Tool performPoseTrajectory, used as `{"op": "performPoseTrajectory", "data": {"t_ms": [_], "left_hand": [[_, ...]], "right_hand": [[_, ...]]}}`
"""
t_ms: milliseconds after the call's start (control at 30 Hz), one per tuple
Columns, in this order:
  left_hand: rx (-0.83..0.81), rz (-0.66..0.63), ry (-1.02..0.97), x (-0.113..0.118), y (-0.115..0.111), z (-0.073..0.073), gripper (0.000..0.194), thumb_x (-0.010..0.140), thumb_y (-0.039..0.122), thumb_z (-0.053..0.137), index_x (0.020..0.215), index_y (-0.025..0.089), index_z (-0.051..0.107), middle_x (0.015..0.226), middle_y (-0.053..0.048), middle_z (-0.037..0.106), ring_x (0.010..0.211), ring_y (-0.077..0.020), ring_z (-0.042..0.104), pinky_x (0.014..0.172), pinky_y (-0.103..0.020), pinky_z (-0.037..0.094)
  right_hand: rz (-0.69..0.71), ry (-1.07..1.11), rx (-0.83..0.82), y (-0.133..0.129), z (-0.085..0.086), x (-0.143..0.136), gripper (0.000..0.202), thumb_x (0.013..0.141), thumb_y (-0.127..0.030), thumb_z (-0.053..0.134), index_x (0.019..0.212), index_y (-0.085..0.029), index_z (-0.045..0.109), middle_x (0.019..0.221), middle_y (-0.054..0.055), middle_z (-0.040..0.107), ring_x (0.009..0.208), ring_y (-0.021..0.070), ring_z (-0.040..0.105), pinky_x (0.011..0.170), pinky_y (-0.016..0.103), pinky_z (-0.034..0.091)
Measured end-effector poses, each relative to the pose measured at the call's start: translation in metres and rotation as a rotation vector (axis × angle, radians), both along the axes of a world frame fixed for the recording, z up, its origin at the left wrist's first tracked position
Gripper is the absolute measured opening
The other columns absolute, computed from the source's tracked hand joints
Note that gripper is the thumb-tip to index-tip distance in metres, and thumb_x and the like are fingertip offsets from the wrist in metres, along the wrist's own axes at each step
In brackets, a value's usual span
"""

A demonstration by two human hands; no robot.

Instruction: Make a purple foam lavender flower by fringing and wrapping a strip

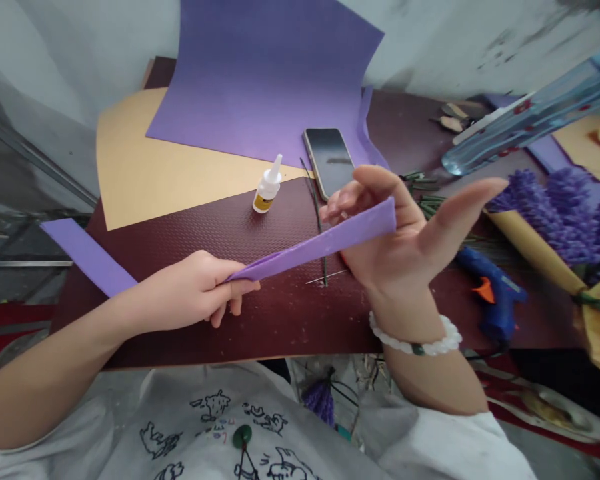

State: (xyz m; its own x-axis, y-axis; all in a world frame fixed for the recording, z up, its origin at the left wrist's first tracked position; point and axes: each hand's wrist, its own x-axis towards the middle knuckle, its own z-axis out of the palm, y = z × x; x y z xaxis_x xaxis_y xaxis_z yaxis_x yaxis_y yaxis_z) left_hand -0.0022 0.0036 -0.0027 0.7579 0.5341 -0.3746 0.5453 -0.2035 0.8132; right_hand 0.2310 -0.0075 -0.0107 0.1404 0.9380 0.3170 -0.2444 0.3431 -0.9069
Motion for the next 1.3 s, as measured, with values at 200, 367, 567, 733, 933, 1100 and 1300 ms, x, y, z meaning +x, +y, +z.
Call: {"op": "performPoseTrajectory", "data": {"t_ms": [200,367,567,733,933,1100,1300], "left_hand": [[0.0,-0.001,0.0,0.001,0.0,0.001,0.04,0.096,0.045,0.037,0.095,0.016,0.065,0.072,-0.003,0.07,0.053,-0.0086,0.061,0.057,-0.02,0.049],[-0.009,0.017,0.007,0.002,0.0,0.001,0.042,0.096,0.048,0.038,0.086,0.016,0.064,0.071,-0.003,0.069,0.053,-0.0087,0.061,0.056,-0.02,0.049],[-0.03,0.044,-0.011,0.003,-0.001,0.003,0.04,0.096,0.045,0.039,0.085,0.015,0.062,0.072,-0.003,0.07,0.053,-0.0092,0.062,0.056,-0.021,0.051],[-0.011,0.043,-0.039,0.005,-0.001,0.005,0.038,0.096,0.042,0.039,0.086,0.014,0.063,0.074,-0.002,0.069,0.053,-0.0089,0.063,0.055,-0.02,0.051],[0.039,0.02,-0.04,0.005,-0.001,0.004,0.036,0.096,0.038,0.038,0.093,0.015,0.065,0.074,-0.001,0.07,0.052,-0.0076,0.062,0.056,-0.019,0.049],[0.046,0.012,-0.01,0.005,-0.002,0.001,0.037,0.096,0.041,0.038,0.094,0.016,0.065,0.073,-0.002,0.07,0.052,-0.0082,0.062,0.055,-0.019,0.048],[0.046,0.042,-0.033,0.005,-0.002,0.003,0.038,0.096,0.042,0.038,0.086,0.016,0.063,0.07,-0.001,0.069,0.051,-0.0082,0.061,0.055,-0.019,0.047]], "right_hand": [[0.014,-0.115,-0.044,-0.005,-0.009,-0.006,0.024,0.074,-0.051,0.069,0.076,-0.027,0.069,0.073,0.0,0.06,0.075,0.0157,0.057,0.073,0.033,0.049],[-0.092,-0.06,-0.09,-0.003,-0.013,-0.011,0.02,0.07,-0.043,0.075,0.067,-0.026,0.066,0.069,-0.001,0.059,0.068,0.0138,0.056,0.067,0.031,0.048],[0.155,0.053,-0.211,0.002,-0.019,-0.014,0.056,0.054,-0.078,0.067,0.079,-0.028,0.068,0.077,0.001,0.063,0.071,0.0166,0.058,0.068,0.034,0.052],[0.33,0.042,-0.169,0.0,-0.025,-0.021,0.066,0.059,-0.068,0.072,0.113,-0.032,0.062,0.088,-0.001,0.066,0.08,0.0152,0.063,0.076,0.031,0.054],[0.317,-0.12,-0.163,-0.007,-0.03,-0.027,0.019,0.073,-0.036,0.075,0.089,-0.027,0.068,0.083,-0.002,0.066,0.078,0.0112,0.061,0.071,0.025,0.051],[0.228,-0.168,-0.095,-0.011,-0.031,-0.032,0.006,0.077,-0.029,0.072,0.074,-0.025,0.068,0.077,-0.002,0.066,0.074,0.0128,0.059,0.07,0.029,0.051],[0.399,-0.049,-0.095,-0.014,-0.034,-0.034,0.032,0.087,-0.046,0.057,0.114,-0.033,0.065,0.092,0.0,0.065,0.084,0.0123,0.06,0.08,0.03,0.051]]}}
